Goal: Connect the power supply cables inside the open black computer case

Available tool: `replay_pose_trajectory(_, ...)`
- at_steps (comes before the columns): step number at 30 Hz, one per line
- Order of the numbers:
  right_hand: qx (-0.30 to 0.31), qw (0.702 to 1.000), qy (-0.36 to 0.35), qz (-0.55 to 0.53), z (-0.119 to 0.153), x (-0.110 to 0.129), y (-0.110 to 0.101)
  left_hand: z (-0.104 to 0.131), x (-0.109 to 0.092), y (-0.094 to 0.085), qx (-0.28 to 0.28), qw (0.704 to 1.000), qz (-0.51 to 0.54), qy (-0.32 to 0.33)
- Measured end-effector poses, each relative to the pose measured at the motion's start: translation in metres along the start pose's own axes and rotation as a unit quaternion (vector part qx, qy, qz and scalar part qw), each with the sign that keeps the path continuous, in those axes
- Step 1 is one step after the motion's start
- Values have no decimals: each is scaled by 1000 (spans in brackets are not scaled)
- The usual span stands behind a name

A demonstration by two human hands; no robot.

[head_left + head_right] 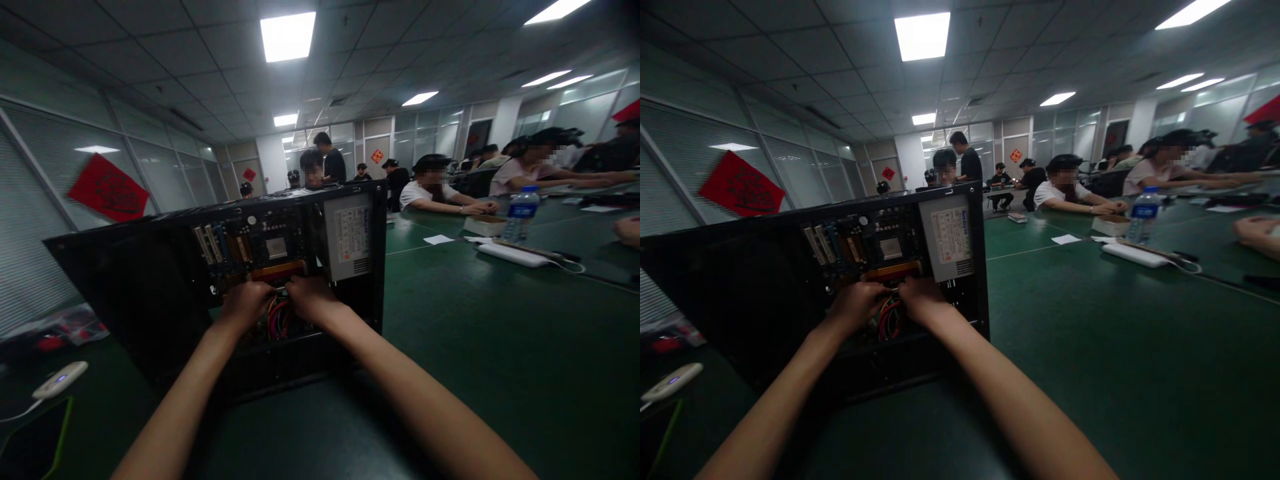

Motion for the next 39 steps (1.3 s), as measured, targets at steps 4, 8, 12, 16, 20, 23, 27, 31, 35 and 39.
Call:
replay_pose_trajectory(4, -3, 1000, -4, -2, 1, 2, -1, -1, -1, 0, -3, 1000, -10, -13)
replay_pose_trajectory(8, -10, 1000, -17, -7, 2, 5, 0, 0, -4, 0, -11, 1000, -18, -13)
replay_pose_trajectory(12, -15, 1000, -23, -12, 1, 6, 1, 1, -5, 0, -9, 1000, -28, -8)
replay_pose_trajectory(16, 5, 1000, -19, -22, 1, 6, 1, 0, -3, 2, -10, 999, -27, -14)
replay_pose_trajectory(20, 8, 999, -22, -43, -1, 7, 4, -2, -3, 3, -14, 999, -23, -20)
replay_pose_trajectory(23, 1, 997, -40, -66, -1, 7, 7, -2, -4, 2, -15, 999, -23, -32)
replay_pose_trajectory(27, -1, 995, -53, -90, -1, 6, 8, 0, -6, 1, -21, 999, -25, -40)
replay_pose_trajectory(31, 2, 993, -61, -100, 0, 5, 9, 0, -5, 2, -29, 999, -16, -43)
replay_pose_trajectory(35, 6, 994, -56, -93, 2, 5, 9, -2, -5, 3, -27, 998, -32, -47)
replay_pose_trajectory(39, -8, 997, -46, -61, 2, 5, 7, -1, -6, 2, -25, 997, -45, -58)
Point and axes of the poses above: each hand's wrist, its own z-axis away from the middle knuckle, its own y-axis out of the palm, x = y × z, the point moved 3 cm from there along -z, towards the middle knuckle, and after that the axes turned 12 degrees about x, right-handed, at the moved point
